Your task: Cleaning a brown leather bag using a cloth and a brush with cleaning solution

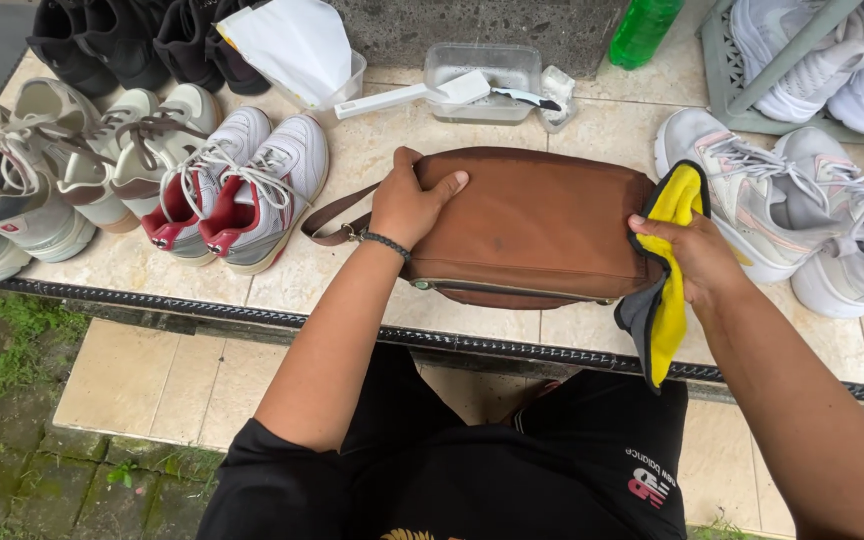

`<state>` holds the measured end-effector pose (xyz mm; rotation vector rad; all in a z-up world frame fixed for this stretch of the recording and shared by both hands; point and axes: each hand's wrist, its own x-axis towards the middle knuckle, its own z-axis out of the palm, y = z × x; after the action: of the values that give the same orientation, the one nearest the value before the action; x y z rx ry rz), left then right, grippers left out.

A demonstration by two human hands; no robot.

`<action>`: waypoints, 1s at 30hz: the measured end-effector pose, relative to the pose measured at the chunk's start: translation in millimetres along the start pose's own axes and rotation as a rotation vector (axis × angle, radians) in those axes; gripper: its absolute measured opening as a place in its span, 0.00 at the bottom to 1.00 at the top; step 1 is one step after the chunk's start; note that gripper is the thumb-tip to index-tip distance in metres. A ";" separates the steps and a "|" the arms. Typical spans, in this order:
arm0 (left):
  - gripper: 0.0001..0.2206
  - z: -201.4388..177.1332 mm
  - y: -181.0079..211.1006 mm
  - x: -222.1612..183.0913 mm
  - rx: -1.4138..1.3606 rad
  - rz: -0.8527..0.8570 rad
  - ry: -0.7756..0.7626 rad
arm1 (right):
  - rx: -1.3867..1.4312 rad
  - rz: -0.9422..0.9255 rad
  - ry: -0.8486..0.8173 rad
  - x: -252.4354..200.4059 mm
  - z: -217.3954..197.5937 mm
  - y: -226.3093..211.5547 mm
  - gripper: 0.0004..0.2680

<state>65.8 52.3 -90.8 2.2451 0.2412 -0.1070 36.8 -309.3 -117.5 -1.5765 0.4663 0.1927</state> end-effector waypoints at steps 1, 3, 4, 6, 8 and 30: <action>0.38 0.9 -1.0 0.2 0.000 0.000 0.000 | 0.000 0.000 -0.001 -2.1 1.9 -2.0 0.11; 0.36 4.2 -3.6 -0.5 0.003 0.001 0.016 | 0.039 0.042 -0.007 -7.1 4.8 -4.3 0.11; 0.36 0.9 -0.4 -8.5 0.004 0.000 0.014 | 0.039 0.045 -0.006 -5.5 2.8 1.0 0.11; 0.37 -7.3 9.3 -22.5 0.016 0.008 -0.008 | -0.013 -0.054 -0.027 -1.2 -1.9 8.0 0.10; 0.27 -17.8 6.4 -27.6 -0.011 0.077 0.078 | 0.095 -0.041 -0.050 9.9 -23.4 24.0 0.08; 0.59 5.1 9.3 16.0 0.332 0.030 -0.482 | -0.046 -0.065 -0.242 31.9 -29.5 44.6 0.25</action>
<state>83.4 44.8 -89.6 2.4639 -0.0777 -0.7056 42.5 -343.9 -169.0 -1.5868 0.2231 0.3422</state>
